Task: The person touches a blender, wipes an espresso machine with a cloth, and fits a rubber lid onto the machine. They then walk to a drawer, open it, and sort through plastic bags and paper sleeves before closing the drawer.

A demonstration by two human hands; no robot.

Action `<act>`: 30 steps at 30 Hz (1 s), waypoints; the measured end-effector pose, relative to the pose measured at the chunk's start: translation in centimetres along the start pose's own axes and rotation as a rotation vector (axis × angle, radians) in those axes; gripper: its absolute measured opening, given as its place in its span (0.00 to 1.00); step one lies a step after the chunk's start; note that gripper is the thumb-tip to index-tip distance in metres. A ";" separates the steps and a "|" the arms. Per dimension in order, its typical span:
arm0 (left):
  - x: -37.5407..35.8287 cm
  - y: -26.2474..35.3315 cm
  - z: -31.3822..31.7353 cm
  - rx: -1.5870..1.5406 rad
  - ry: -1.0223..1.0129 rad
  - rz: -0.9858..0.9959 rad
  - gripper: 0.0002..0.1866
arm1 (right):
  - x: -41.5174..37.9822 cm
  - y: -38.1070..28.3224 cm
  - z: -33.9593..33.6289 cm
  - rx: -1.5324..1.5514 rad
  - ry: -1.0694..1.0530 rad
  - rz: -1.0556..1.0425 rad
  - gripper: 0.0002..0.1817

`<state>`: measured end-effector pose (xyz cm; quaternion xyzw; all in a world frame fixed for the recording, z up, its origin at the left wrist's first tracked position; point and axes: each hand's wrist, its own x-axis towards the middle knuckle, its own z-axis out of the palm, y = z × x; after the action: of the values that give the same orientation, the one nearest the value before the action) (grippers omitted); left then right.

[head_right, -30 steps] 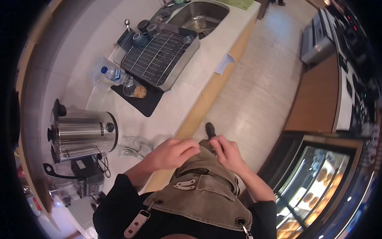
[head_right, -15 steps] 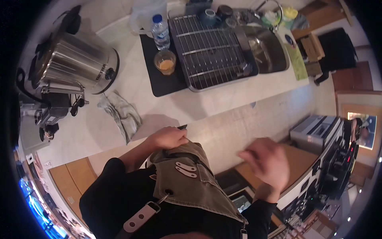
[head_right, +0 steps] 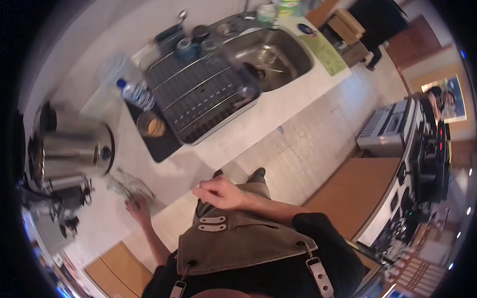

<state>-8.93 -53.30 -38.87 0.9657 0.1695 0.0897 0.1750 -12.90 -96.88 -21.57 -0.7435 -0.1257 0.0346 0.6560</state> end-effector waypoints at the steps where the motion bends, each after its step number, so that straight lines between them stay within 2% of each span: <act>1: -0.5 0.7 -0.7 -0.073 -0.004 0.038 0.35 | -0.3 -1.5 -1.3 0.041 -0.083 0.069 0.18; 2: -0.5 0.4 -0.4 -0.170 0.016 0.020 0.31 | -0.6 -1.1 -2.2 0.041 -0.085 0.055 0.19; 3: -0.6 -0.5 0.4 -0.266 0.035 0.004 0.27 | -0.9 -0.2 -3.0 0.043 -0.049 -0.052 0.20; 5: 0.6 -3.5 3.0 -0.611 0.316 -0.188 0.21 | -1.6 -0.7 -6.2 -0.015 -0.081 -0.095 0.24; 6: -0.1 1.8 -0.3 -1.050 0.330 -0.404 0.18 | -2.0 -0.7 -7.8 -0.069 -0.089 -0.157 0.25; 7: 0.5 5.8 -1.6 -1.125 0.341 -0.437 0.19 | -3.0 -0.5 -9.4 -0.124 -0.084 -0.202 0.25; 11: 4.0 21.5 -5.3 -1.260 0.291 -0.313 0.23 | -8.4 1.0 -15.4 -0.406 -0.074 -0.299 0.24; 12: 4.4 26.1 -6.2 -1.299 0.246 -0.260 0.23 | -10.0 0.2 -17.2 -0.392 -0.066 -0.235 0.25; 15: 2.7 41.1 -7.0 -1.431 -0.043 -0.102 0.26 | -14.0 -2.8 -23.2 -0.504 0.004 -0.168 0.18; 16: 0.7 46.7 -7.0 -1.480 -0.197 -0.046 0.27 | -15.4 -4.4 -25.4 -0.422 0.114 -0.181 0.14; 17: -4.1 53.9 -7.4 -1.570 -0.413 0.034 0.29 | -16.8 -6.1 -27.8 -0.341 0.220 -0.196 0.11; 18: -10.2 60.7 -8.6 -1.491 -0.500 0.055 0.30 | -18.3 -7.4 -29.8 -0.259 0.326 -0.217 0.10; 19: -12.6 64.2 -6.7 -1.496 -0.696 0.336 0.27 | -19.7 -8.1 -31.7 -0.353 0.561 -0.340 0.15; 20: -14.7 67.5 -4.3 -1.397 -0.849 0.882 0.21 | -21.3 -8.8 -33.3 -0.450 0.794 -0.463 0.23; 21: -18.2 70.1 -4.7 -1.206 -1.029 1.086 0.18 | -23.6 -10.2 -35.0 -0.602 0.964 -0.434 0.28; 22: -21.7 72.8 -5.1 -1.000 -1.184 1.300 0.21 | -26.2 -11.5 -36.2 -0.757 1.136 -0.399 0.33; 23: -25.6 74.9 -6.1 -0.859 -1.314 1.435 0.22 | -28.6 -11.7 -37.0 -0.851 1.211 -0.313 0.34; 24: -28.7 76.4 -6.5 -0.708 -1.435 1.562 0.22 | -30.8 -11.7 -37.5 -0.941 1.278 -0.218 0.36; 25: -31.2 77.7 -5.8 -0.672 -1.515 1.603 0.23 | -33.1 -11.7 -37.8 -1.026 1.336 -0.122 0.38; 26: -33.3 78.9 -4.8 -0.639 -1.589 1.638 0.24 | -35.2 -11.1 -37.8 -1.070 1.285 0.040 0.35; 29: -38.0 82.9 -3.4 -0.620 -1.784 1.657 0.22 | -40.8 -9.3 -38.4 -0.833 1.142 0.320 0.27; 30: -39.4 84.5 -3.0 -0.637 -1.838 1.656 0.21 | -42.4 -9.5 -38.8 -0.802 1.155 0.339 0.24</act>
<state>-21.14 -140.97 -9.45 0.4044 -0.6922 -0.4901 0.3422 -46.83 -143.19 -11.68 -0.8358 0.3553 -0.3113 0.2798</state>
